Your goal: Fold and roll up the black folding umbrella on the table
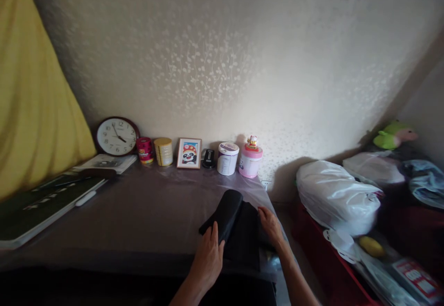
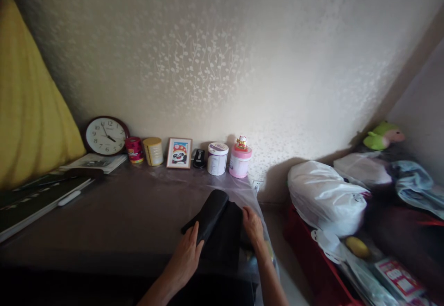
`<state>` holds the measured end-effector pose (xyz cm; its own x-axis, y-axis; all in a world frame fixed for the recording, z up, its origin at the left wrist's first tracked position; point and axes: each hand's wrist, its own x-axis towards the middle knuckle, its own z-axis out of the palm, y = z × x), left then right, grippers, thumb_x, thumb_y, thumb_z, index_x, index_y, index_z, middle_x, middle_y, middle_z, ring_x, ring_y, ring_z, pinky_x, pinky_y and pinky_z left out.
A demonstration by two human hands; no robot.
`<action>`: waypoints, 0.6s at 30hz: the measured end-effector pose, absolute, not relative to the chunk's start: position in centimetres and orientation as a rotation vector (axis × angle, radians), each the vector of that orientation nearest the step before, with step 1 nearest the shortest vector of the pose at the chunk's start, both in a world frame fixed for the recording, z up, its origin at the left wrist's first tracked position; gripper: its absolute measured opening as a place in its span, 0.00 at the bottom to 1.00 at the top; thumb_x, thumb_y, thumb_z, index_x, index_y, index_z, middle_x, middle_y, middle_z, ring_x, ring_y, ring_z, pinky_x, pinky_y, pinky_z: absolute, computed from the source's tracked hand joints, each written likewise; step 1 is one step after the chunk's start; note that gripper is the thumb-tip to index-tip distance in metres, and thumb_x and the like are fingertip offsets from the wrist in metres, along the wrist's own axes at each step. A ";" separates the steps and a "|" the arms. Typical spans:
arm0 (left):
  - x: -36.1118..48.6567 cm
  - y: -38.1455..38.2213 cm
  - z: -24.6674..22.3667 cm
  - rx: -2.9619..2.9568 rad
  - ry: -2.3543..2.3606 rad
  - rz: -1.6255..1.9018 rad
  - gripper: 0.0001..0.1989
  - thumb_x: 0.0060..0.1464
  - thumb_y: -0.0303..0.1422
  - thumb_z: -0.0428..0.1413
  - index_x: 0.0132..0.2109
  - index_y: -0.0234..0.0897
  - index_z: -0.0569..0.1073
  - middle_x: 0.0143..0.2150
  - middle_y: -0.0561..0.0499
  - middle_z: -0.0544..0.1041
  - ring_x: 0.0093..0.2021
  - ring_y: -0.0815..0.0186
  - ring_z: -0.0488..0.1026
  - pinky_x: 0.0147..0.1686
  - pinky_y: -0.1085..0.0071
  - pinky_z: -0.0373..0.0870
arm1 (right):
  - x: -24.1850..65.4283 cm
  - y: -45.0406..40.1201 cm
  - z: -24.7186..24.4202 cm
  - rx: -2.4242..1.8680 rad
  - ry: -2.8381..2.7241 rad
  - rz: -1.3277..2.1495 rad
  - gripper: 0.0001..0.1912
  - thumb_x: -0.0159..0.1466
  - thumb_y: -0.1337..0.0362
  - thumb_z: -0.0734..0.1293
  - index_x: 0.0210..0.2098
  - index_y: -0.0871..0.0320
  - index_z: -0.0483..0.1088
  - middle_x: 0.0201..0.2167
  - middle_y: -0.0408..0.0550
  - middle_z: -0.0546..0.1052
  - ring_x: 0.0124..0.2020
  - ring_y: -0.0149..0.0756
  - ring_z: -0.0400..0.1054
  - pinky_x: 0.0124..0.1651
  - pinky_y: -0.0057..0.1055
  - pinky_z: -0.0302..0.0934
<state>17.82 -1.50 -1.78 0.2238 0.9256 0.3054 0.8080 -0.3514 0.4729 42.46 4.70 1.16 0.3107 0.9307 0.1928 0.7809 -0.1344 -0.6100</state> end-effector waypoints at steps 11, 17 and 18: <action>17.6 -1.6 -1.2 2.242 1.651 0.769 0.27 0.60 0.35 0.34 0.62 0.23 0.52 0.55 0.34 0.66 0.54 0.57 0.66 0.53 0.61 0.62 | 42.1 6.5 3.0 -1.673 -1.284 1.075 0.20 0.54 0.52 0.63 0.44 0.54 0.68 0.22 0.36 0.68 0.21 0.26 0.64 0.23 0.23 0.60; 17.7 -1.9 -0.4 2.188 1.660 0.714 0.26 0.59 0.34 0.36 0.62 0.25 0.51 0.56 0.35 0.65 0.55 0.57 0.65 0.53 0.60 0.62 | 43.2 6.9 4.1 -1.706 -1.344 1.223 0.16 0.55 0.51 0.65 0.30 0.59 0.72 0.19 0.38 0.68 0.21 0.27 0.64 0.25 0.25 0.62; 17.7 -1.9 -0.3 2.185 1.664 0.707 0.26 0.59 0.34 0.36 0.62 0.25 0.51 0.57 0.35 0.65 0.56 0.57 0.64 0.53 0.60 0.62 | 43.4 7.1 4.0 -1.739 -1.359 1.222 0.17 0.55 0.50 0.65 0.27 0.60 0.72 0.18 0.39 0.68 0.20 0.27 0.63 0.24 0.25 0.62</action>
